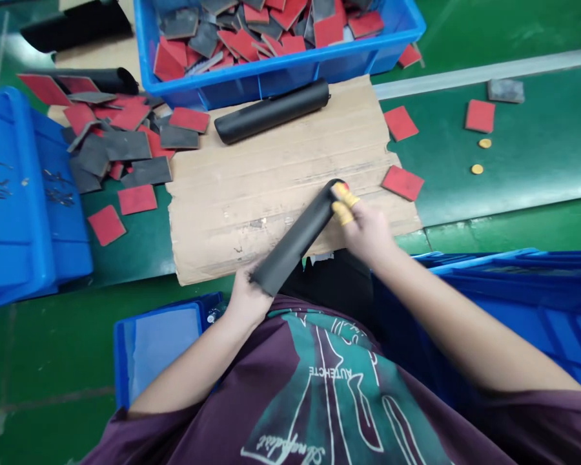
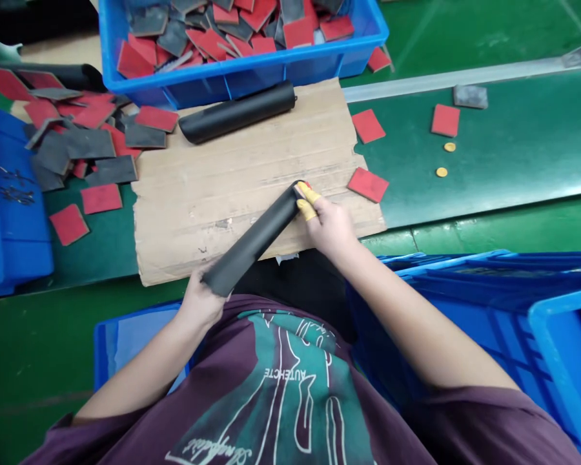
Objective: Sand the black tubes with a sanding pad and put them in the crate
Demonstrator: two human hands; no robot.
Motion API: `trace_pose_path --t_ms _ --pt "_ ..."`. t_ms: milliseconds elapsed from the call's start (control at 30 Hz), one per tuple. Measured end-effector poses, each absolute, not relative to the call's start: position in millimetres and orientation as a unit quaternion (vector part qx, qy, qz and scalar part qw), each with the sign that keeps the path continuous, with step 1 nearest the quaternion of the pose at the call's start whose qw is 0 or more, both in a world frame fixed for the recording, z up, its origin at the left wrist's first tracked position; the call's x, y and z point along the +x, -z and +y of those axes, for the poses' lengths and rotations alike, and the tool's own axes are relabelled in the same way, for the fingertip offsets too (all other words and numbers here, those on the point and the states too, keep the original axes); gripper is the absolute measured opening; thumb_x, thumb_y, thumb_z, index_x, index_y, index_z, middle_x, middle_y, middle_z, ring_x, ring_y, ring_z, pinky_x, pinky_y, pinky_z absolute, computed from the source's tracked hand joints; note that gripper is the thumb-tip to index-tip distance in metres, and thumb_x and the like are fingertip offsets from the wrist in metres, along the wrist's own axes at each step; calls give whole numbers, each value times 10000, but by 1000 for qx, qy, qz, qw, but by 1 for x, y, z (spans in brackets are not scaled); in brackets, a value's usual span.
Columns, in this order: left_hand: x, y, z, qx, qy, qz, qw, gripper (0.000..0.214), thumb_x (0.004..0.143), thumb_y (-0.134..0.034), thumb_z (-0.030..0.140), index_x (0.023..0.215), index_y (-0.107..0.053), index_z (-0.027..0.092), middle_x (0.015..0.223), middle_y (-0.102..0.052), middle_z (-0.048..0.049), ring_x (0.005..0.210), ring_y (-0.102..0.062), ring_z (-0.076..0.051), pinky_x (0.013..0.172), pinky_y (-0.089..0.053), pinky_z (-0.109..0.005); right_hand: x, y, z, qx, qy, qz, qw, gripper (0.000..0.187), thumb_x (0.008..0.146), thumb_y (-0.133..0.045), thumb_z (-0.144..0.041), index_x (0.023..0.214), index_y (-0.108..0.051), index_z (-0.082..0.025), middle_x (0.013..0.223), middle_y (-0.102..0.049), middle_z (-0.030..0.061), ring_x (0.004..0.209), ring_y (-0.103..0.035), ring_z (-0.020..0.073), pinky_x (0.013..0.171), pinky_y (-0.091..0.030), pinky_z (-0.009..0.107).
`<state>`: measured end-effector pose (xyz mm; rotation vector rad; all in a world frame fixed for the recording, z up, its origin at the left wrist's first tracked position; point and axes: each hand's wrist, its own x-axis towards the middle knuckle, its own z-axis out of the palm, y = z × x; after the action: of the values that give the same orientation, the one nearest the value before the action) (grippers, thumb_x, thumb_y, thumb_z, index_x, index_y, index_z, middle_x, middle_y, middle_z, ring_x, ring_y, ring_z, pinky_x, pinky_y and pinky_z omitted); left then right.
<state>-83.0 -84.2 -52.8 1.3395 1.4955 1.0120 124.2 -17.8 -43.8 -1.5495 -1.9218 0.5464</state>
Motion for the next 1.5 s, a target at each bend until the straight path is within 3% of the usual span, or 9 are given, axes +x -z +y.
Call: trace_pose_path --t_ms 200,333,500,600,900,1100,1233,1367,1500 --pt "-91 51 -83 510 -423 594 457 264 736 -706 331 923 -764 155 749 -764 -60 821 -753 -262 718 -645 -344 125 38 -15 -480 -260 -806 229 374 946 -527 -387 1243 -710 -254 922 -793 64 667 -725 199 675 -615 320" --pt "-99 40 -78 531 -403 590 456 251 668 -774 310 859 -766 147 810 -782 -76 793 -751 -259 693 -634 -320 134 39 2 -587 -229 -712 311 373 951 -495 -327 1246 -703 -231 1151 -756 56 1029 -724 250 912 -599 395" --pt "-106 44 -79 590 -366 564 446 298 693 -739 264 964 -768 144 918 -792 -82 852 -756 -279 791 -632 -367 129 32 -7 -497 -310 -782 212 373 950 -543 -387 1278 -684 -278 962 -793 54 706 -746 223 700 -636 365" --pt "-110 56 -84 616 -362 555 425 381 702 -694 223 1073 -754 162 1013 -785 -78 951 -746 -293 855 -622 -395 133 33 -5 -568 -280 -714 299 348 952 -525 -313 1243 -703 -247 1182 -745 40 1064 -719 243 948 -592 395" --pt "-113 68 -94 632 -354 557 407 403 706 -719 236 1106 -746 198 1056 -780 -72 1010 -734 -312 902 -609 -420 140 37 2 -608 -299 -669 307 348 947 -535 -263 1258 -691 -240 1223 -727 35 1137 -690 247 991 -573 403" --pt "-105 53 -87 527 -369 588 490 368 582 -797 233 947 -773 197 966 -788 -58 984 -729 -318 923 -587 -431 140 37 1 -541 -328 -730 258 380 947 -554 -341 1299 -669 -257 1100 -771 43 919 -757 250 859 -628 392" --pt "-92 41 -85 438 -408 600 531 272 525 -803 187 793 -751 191 814 -764 -41 863 -725 -269 816 -594 -350 143 49 18 -623 -245 -667 328 386 947 -511 -272 1292 -671 -204 1211 -733 57 1144 -682 262 983 -567 392" --pt "-77 36 -86 291 -462 614 570 203 524 -789 246 664 -651 193 473 -549 52 408 -478 -83 409 -381 -190 108 47 -23 -569 -204 -740 296 385 992 -457 -349 1299 -671 -258 1077 -771 82 771 -738 202 724 -606 319" --pt "-71 27 -82 198 -440 600 638 315 619 -725 372 506 -487 198 320 -318 83 309 -265 -38 369 -243 -184 98 41 -42 -447 -203 -840 232 376 985 -487 -440 1257 -700 -290 774 -762 35 544 -654 146 527 -525 246"
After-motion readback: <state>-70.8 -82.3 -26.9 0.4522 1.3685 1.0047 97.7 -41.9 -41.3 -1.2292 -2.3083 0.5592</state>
